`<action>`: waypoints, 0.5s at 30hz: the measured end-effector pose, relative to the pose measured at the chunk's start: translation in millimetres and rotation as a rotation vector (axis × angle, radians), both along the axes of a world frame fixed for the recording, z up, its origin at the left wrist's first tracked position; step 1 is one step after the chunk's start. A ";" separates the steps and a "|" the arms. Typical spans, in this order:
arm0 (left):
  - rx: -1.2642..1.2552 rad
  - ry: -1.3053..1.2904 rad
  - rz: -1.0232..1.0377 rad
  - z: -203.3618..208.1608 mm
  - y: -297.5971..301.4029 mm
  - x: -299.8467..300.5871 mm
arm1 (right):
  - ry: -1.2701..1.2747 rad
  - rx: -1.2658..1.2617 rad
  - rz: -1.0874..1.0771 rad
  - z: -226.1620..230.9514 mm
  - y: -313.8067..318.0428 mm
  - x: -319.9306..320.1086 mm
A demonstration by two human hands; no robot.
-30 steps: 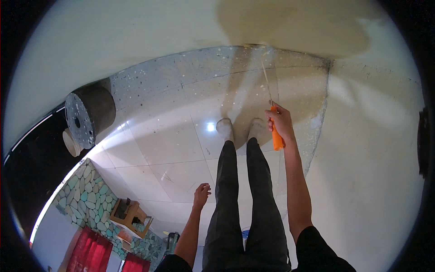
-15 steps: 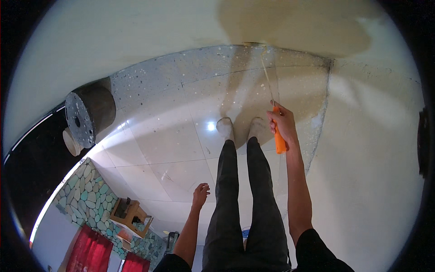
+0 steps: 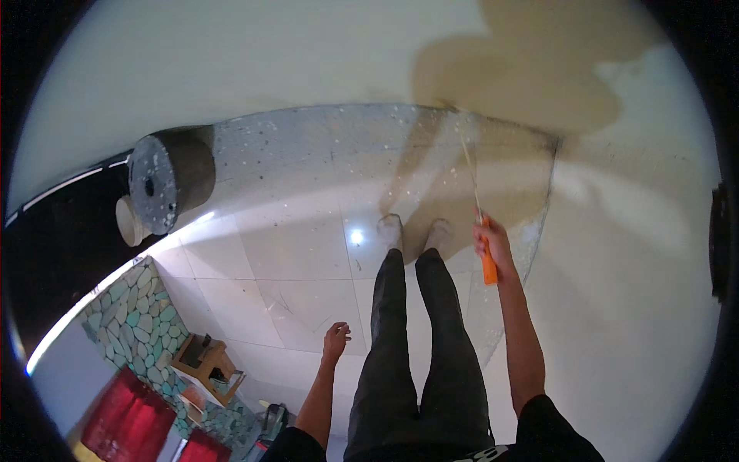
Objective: Painting a wall using a paint roller.
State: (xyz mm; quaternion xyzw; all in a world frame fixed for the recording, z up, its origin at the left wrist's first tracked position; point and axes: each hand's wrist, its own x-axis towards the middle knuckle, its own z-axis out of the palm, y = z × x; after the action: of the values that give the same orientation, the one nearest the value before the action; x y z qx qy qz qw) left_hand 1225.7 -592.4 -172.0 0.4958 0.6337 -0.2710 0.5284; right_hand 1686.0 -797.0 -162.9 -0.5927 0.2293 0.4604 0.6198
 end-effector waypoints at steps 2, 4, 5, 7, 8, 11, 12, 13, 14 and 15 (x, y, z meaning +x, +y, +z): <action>0.001 -0.055 0.114 19.6 -1.4 0.8 | 0.040 -0.006 0.064 20.7 -30.2 -19.8; 0.047 -0.093 0.196 36.4 -5.0 -11.6 | 0.155 -0.030 0.126 33.2 -52.1 -39.6; 0.054 -0.088 0.244 48.4 -6.6 -9.1 | 0.165 -0.102 0.222 39.8 -65.4 -46.6; 0.095 -0.156 0.328 66.6 -12.7 1.9 | 0.073 -0.227 0.390 36.8 -94.5 -59.6; 0.128 -0.191 0.404 76.2 -18.4 -1.8 | 0.007 -0.305 0.550 33.0 -102.9 -69.1; 0.185 -0.188 0.600 102.8 -47.9 -31.4 | -0.166 -0.387 0.854 35.4 -107.2 -92.4; 0.196 -0.185 0.657 109.7 -62.8 -44.4 | -0.141 -0.432 0.847 47.1 -98.4 -99.2; 0.197 -0.187 0.710 117.9 -80.6 -56.6 | -0.145 -0.424 0.887 50.8 -97.4 -101.3; 0.210 -0.193 0.766 124.4 -102.6 -73.2 | -0.180 -0.427 0.972 51.0 -96.6 -102.4; 0.200 -0.191 0.815 132.6 -121.2 -83.7 | -0.122 -0.431 0.988 45.0 -93.0 -100.0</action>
State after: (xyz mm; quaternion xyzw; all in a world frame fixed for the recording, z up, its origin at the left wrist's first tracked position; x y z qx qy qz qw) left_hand 1142.0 -713.6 -39.4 0.2764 0.7493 0.0697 0.5978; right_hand 1586.0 -890.0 -117.9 -0.7692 -0.0240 0.6043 0.2063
